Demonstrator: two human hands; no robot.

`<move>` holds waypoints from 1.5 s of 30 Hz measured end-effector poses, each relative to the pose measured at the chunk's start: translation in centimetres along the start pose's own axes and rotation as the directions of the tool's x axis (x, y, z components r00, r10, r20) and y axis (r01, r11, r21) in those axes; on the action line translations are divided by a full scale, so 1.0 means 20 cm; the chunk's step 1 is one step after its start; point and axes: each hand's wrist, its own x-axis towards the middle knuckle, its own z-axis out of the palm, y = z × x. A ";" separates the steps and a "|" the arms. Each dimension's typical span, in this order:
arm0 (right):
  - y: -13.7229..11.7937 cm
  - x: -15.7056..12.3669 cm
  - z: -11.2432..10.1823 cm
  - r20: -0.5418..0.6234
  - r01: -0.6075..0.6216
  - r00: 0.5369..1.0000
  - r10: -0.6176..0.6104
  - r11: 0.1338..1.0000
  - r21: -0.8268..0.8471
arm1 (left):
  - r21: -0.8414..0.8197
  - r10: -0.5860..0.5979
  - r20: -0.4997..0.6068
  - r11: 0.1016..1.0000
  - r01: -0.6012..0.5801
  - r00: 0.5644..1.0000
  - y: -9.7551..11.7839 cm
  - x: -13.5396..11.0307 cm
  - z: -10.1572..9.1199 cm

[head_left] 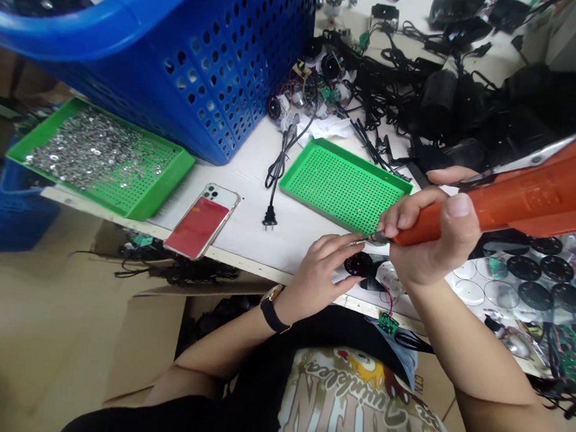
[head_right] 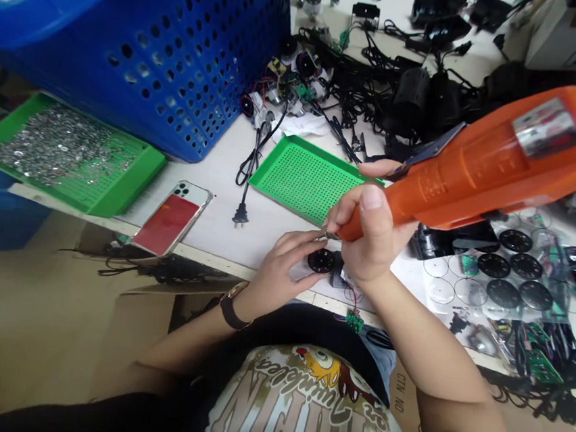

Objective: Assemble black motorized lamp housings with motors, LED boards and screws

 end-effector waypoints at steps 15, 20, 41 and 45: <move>-0.02 -0.05 0.00 0.012 0.029 1.000 -0.029 0.997 -0.077 | -0.048 0.002 -0.003 0.999 -0.002 1.000 0.03 -0.03 0.00; -0.01 -0.05 -0.01 0.023 0.041 0.999 -0.040 0.997 -0.066 | -0.088 -0.010 -0.008 0.996 0.009 1.000 0.03 -0.04 0.01; -0.09 0.04 -0.20 -0.189 0.219 0.954 -0.233 0.971 -0.092 | -0.150 0.058 0.043 0.987 -0.051 0.997 0.16 -0.05 0.05; -0.11 0.05 -0.32 -0.273 0.268 0.916 -0.294 0.955 -0.129 | -0.008 0.242 0.046 0.970 -0.242 0.969 0.18 -0.08 0.18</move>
